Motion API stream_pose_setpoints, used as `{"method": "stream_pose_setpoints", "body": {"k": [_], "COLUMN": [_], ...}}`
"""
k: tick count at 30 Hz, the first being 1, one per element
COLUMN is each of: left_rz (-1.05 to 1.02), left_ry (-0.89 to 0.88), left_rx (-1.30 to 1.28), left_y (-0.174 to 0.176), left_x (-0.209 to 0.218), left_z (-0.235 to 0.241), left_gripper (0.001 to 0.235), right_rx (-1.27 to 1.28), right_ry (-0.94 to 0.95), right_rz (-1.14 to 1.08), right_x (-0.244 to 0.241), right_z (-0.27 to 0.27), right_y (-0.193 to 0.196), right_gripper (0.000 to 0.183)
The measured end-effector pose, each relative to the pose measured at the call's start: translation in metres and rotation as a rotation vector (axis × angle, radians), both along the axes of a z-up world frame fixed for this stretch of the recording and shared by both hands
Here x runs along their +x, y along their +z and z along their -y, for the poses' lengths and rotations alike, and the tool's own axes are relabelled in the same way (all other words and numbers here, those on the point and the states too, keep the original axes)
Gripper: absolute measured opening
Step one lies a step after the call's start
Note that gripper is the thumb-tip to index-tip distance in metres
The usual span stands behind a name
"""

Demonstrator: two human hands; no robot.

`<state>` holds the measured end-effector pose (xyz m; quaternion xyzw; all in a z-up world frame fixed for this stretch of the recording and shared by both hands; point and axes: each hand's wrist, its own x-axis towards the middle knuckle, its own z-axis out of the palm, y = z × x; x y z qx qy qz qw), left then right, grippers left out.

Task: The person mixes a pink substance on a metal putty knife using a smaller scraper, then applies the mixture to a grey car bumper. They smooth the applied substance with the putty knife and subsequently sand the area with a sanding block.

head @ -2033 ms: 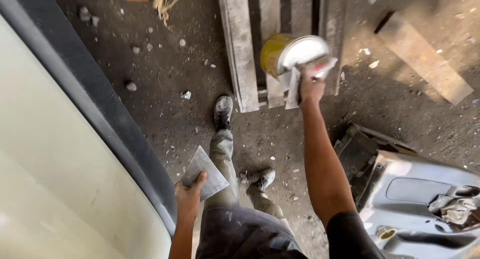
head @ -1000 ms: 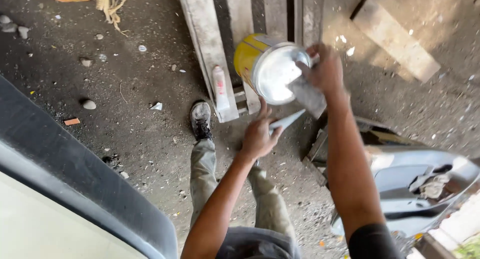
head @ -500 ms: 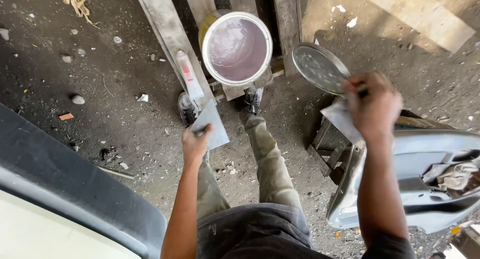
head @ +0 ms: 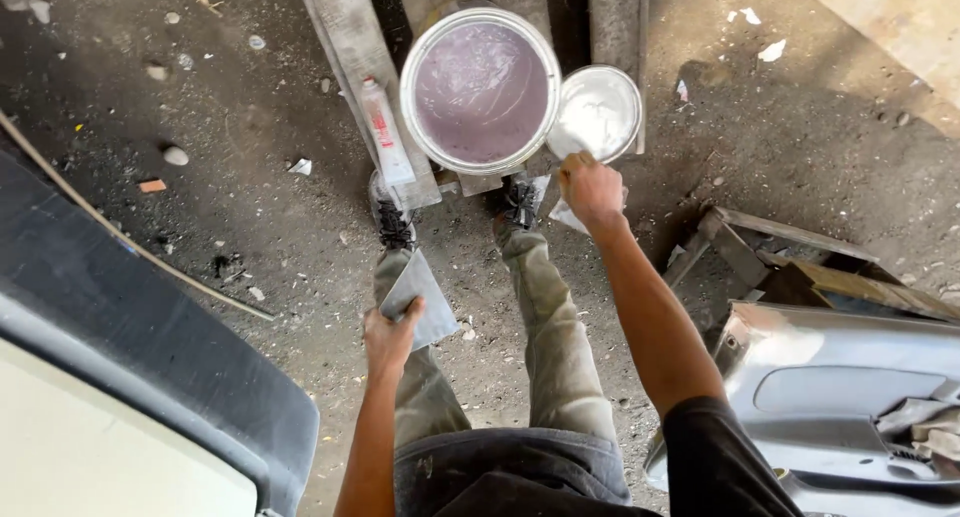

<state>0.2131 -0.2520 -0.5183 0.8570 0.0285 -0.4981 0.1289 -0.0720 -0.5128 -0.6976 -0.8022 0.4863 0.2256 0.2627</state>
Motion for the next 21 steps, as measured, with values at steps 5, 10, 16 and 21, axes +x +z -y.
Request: {"method": "stream_pose_setpoints", "body": {"k": [5, 10, 16, 21], "left_rz": [0.062, 0.042, -0.034, 0.003], "left_ry": [-0.028, -0.089, -0.410, -0.846], "left_rx": [-0.077, -0.087, -0.496, -0.615], "left_y": [-0.005, -0.012, 0.020, 0.012], "left_x": [0.003, 0.011, 0.037, 0.030], "left_z": [0.013, 0.035, 0.117, 0.159], "left_gripper": [0.047, 0.047, 0.034, 0.024], "right_rx": [0.148, 0.204, 0.573, 0.054], "right_ry": [-0.341, -0.320, -0.109, -0.291], "right_rz": [0.256, 0.231, 0.270, 0.507], "right_x": [0.004, -0.002, 0.052, 0.142], "right_z": [-0.037, -0.079, 0.009, 0.096], "right_y": [0.094, 0.167, 0.224, 0.234], "right_gripper": [0.039, 0.042, 0.011, 0.012]}}
